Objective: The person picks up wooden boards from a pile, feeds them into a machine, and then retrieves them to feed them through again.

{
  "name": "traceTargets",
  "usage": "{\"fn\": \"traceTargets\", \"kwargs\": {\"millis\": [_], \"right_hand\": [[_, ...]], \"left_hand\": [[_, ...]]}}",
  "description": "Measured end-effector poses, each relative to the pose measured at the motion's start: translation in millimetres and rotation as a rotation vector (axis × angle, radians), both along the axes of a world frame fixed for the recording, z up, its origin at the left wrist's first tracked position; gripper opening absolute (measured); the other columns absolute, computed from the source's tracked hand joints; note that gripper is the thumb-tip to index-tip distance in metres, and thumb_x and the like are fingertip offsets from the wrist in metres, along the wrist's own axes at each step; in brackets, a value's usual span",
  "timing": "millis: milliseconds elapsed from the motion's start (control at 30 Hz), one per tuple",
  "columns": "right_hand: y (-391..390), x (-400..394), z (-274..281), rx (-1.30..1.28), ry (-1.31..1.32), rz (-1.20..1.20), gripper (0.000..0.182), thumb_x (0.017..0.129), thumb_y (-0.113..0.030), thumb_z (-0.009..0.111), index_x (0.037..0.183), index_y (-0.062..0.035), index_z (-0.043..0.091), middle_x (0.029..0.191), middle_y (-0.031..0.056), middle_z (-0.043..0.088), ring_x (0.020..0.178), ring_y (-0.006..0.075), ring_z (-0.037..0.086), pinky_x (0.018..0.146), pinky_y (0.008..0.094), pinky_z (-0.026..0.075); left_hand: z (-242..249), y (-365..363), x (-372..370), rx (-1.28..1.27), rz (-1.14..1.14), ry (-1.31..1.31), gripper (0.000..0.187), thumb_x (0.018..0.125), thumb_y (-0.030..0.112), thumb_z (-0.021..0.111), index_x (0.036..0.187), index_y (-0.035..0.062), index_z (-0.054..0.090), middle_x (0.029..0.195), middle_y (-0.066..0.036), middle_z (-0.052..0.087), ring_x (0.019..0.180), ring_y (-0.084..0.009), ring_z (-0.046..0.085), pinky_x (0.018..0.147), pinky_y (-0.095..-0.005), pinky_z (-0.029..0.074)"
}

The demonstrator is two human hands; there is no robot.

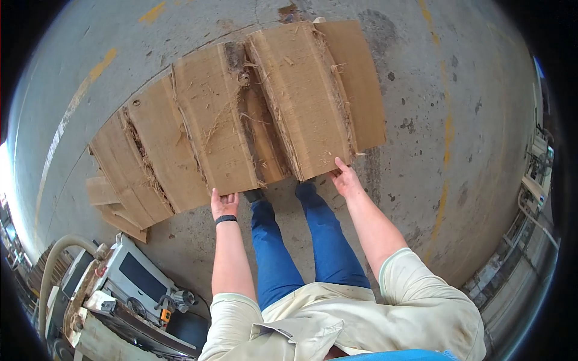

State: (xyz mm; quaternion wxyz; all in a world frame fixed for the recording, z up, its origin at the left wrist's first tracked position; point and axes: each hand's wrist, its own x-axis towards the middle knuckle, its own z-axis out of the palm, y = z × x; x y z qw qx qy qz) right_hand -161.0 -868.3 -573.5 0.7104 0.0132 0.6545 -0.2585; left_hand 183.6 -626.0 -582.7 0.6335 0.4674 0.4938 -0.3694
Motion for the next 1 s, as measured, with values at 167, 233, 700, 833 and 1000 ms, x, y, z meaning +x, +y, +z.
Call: {"fn": "traceTargets", "kwargs": {"millis": [167, 233, 700, 833, 1000], "right_hand": [[3, 6, 0, -0.003, -0.041, 0.047, 0.057, 0.084, -0.017, 0.079, 0.132, -0.0089, 0.048, 0.125, 0.0067, 0.055, 0.118, 0.0248, 0.051, 0.107, 0.0429, 0.040], [12, 7, -5, 0.016, -0.065, 0.032, 0.059, 0.083, -0.018, 0.080, 0.132, -0.0092, 0.049, 0.125, 0.0064, 0.056, 0.118, 0.0243, 0.051, 0.107, 0.0421, 0.040], [-6, 38, 137, -0.211, -0.276, 0.232, 0.060, 0.081, -0.020, 0.079, 0.133, -0.0122, 0.050, 0.127, 0.0037, 0.060, 0.116, 0.0204, 0.058, 0.096, 0.0377, 0.052], [-19, 60, 195, -0.409, -0.174, 0.293, 0.061, 0.080, -0.017, 0.078, 0.135, -0.0092, 0.050, 0.126, 0.0056, 0.060, 0.115, 0.0205, 0.059, 0.098, 0.0380, 0.050], [-7, 57, 245, -0.746, 0.255, 0.612, 0.049, 0.082, -0.010, 0.075, 0.127, -0.0009, 0.058, 0.121, 0.0096, 0.065, 0.110, 0.0195, 0.062, 0.094, 0.0342, 0.050]], "left_hand": [[-25, 16, 14, 0.011, -0.165, -0.034, 0.065, 0.087, 0.034, 0.073, 0.141, 0.0125, 0.044, 0.147, -0.003, 0.046, 0.136, -0.0255, 0.040, 0.117, -0.0434, 0.024], [-28, 22, 11, 0.009, -0.117, -0.006, 0.066, 0.086, 0.034, 0.074, 0.141, 0.0125, 0.044, 0.146, -0.003, 0.046, 0.136, -0.0251, 0.040, 0.116, -0.0441, 0.025], [101, 10, 28, -0.413, -0.215, -0.153, 0.045, 0.085, 0.020, 0.075, 0.126, 0.0133, 0.058, 0.122, -0.003, 0.065, 0.108, -0.0217, 0.063, 0.091, -0.0392, 0.053], [161, -8, 59, -0.460, -0.272, -0.202, 0.045, 0.086, 0.019, 0.072, 0.128, 0.0115, 0.055, 0.123, -0.004, 0.064, 0.109, -0.0232, 0.063, 0.090, -0.0429, 0.054], [244, -38, 75, -0.394, -0.363, -0.334, 0.045, 0.086, 0.016, 0.070, 0.127, 0.0098, 0.054, 0.120, -0.007, 0.065, 0.104, -0.0226, 0.067, 0.081, -0.0425, 0.060]]}}
